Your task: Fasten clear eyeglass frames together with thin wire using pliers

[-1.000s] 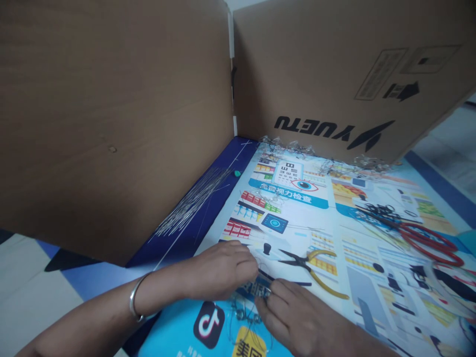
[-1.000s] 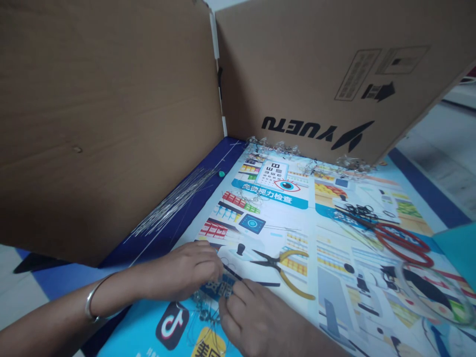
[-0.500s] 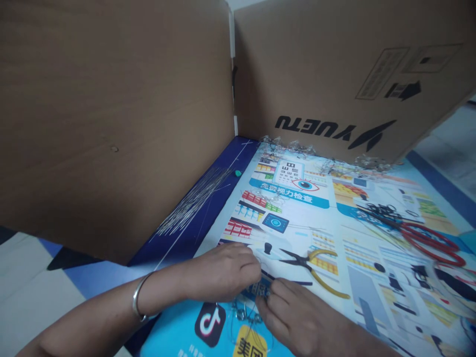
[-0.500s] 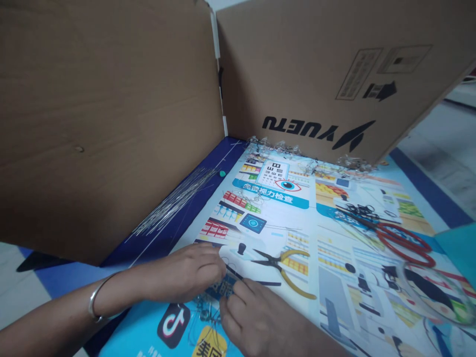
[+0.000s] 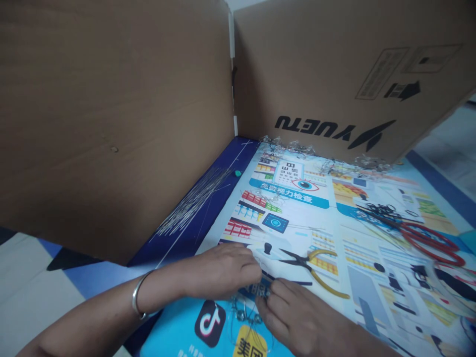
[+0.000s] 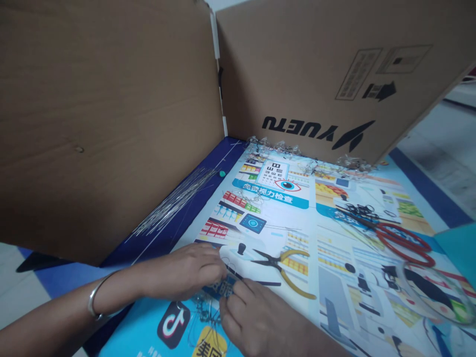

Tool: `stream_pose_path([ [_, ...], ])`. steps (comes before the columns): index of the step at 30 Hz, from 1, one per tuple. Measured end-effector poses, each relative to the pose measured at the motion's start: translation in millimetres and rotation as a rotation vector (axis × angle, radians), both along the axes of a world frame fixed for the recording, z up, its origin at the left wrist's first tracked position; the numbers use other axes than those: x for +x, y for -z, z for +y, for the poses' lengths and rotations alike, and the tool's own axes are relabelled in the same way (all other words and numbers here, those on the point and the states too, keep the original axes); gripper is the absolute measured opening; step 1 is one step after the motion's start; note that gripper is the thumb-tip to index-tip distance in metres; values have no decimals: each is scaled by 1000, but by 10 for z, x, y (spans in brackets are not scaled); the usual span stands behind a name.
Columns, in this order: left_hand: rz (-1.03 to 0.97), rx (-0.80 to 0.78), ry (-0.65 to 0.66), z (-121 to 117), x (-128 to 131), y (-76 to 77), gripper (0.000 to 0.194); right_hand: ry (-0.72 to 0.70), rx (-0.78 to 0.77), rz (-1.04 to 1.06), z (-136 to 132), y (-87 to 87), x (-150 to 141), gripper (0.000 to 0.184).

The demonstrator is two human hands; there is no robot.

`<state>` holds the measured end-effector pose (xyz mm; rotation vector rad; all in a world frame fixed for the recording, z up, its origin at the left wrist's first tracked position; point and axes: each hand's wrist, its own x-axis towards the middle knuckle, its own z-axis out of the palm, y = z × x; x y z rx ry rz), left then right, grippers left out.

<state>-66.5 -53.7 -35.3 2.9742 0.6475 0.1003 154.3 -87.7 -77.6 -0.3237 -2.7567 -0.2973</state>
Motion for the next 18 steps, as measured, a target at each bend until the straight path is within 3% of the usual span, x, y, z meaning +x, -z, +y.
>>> stream_pose_path([
  [14, 22, 75, 21, -21, 21, -64, 13, 6, -8, 8, 0, -4, -21, 24],
  [18, -20, 1, -46, -14, -7, -34, 9, -12, 24, 20, 7, -17, -16, 21],
])
